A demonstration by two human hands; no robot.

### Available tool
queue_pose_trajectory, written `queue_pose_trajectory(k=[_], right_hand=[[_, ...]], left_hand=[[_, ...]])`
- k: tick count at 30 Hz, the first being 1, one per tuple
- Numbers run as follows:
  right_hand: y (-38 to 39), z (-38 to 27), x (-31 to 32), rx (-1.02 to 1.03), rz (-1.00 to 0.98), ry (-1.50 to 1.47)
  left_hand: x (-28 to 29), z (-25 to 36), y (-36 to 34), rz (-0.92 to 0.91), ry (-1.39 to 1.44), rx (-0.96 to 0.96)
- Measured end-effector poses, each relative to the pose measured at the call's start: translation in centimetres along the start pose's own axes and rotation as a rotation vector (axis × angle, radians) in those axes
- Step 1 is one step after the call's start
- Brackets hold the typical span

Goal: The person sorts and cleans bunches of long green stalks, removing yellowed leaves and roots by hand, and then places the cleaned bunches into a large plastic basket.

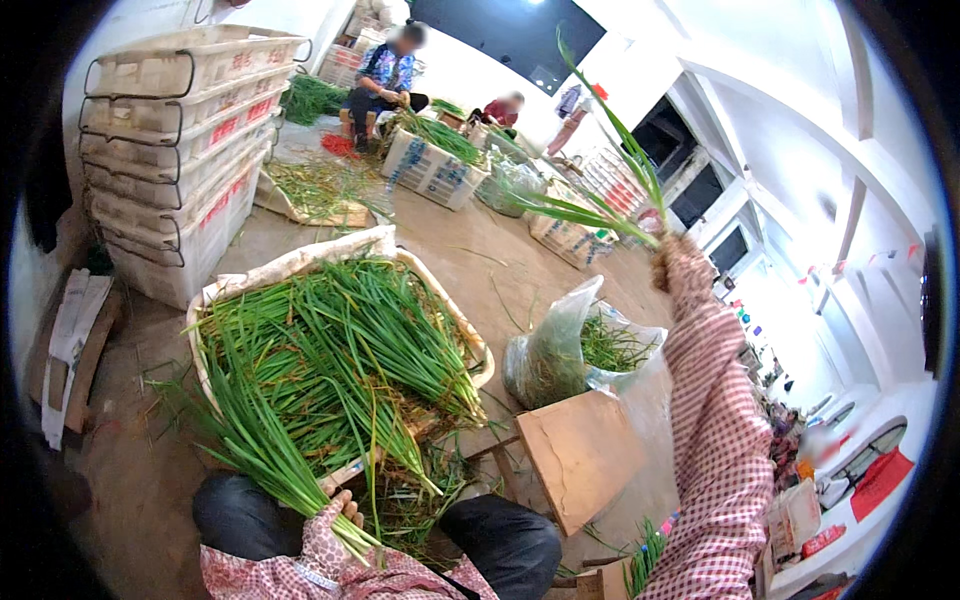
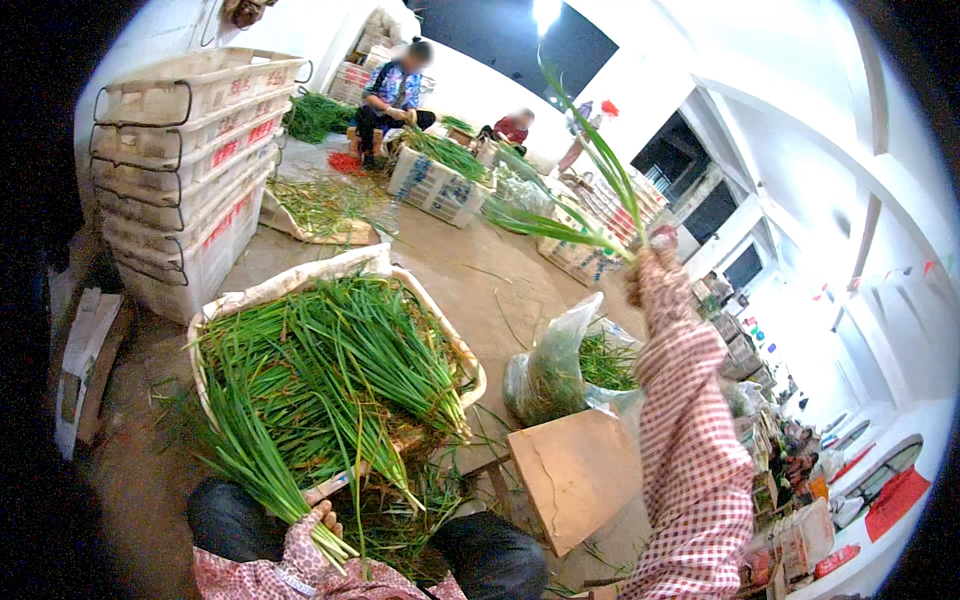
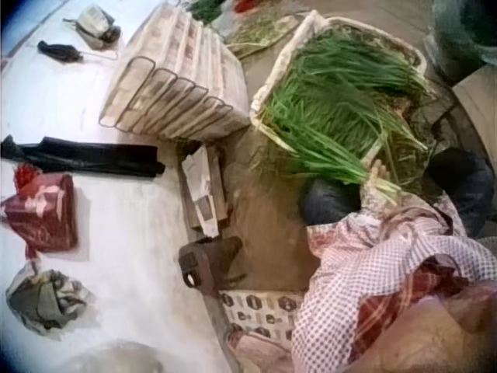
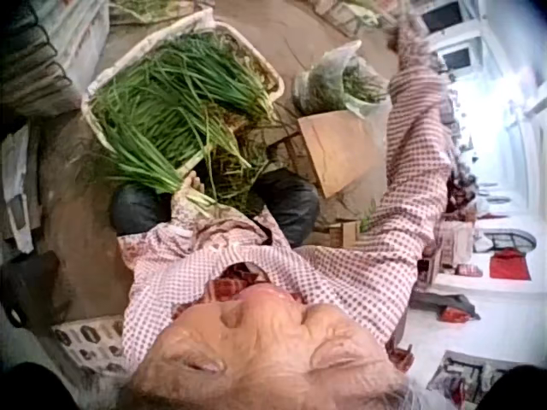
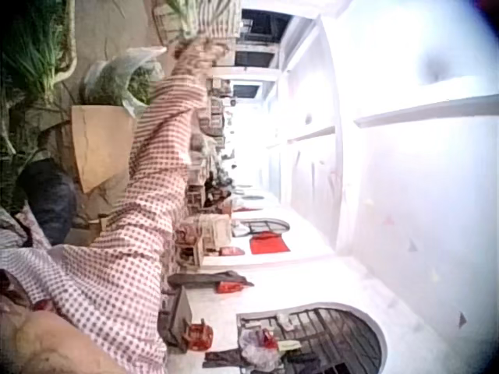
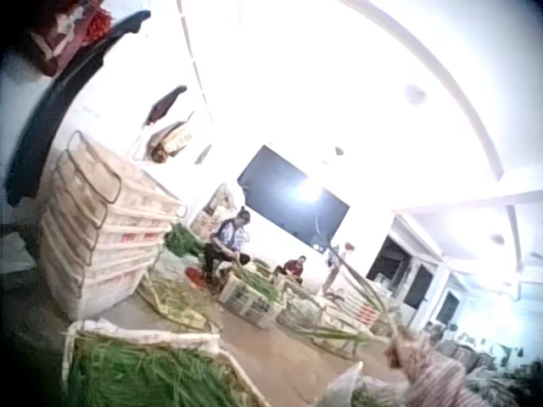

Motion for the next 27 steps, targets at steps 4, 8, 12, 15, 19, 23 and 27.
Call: queue_pose_trajectory(k=[4, 8, 12, 15, 19, 23, 27], right_hand=[[8.1, 10.7, -7.4, -0.458, -0.249, -0.283], [20.2, 23.2, -11.6, -1.063, -0.345, -0.212], [26.6, 27.3, -12.4, -1.113, -0.303, -0.587], [30.3, 24.2, -14.2, -0.941, -0.541, -0.393], [39.0, 24.6, -17.1, -0.296, -1.025, 0.132], [41.8, 21.7, -17.3, -0.239, -1.430, 0.448], [38.1, 24.3, -14.9, -0.525, -0.992, 0.077]], left_hand=[[1.8, -0.9, -1.4, -0.069, -0.007, 0.041], [1.9, -2.2, -1.3, -0.219, 0.236, 0.119], [2.0, -2.7, -1.9, -0.114, -0.029, 0.123], [1.7, -2.0, -1.5, -0.050, -0.111, 0.108], [2.5, -2.4, -3.1, -0.065, -0.593, -0.054], [2.3, -2.8, -2.2, -0.065, -0.244, 0.080], [0.7, 0.7, -1.4, -0.128, -0.026, -0.144]])
Point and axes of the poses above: each hand's wrist, its own y-axis away from the middle knuckle, its own x-axis out of the back of the hand, z = x × y, the point moved 4 cm from there along -y, towards the middle knuckle, and after that the axes turned 9 degrees about -y, right-handed, at the moved point
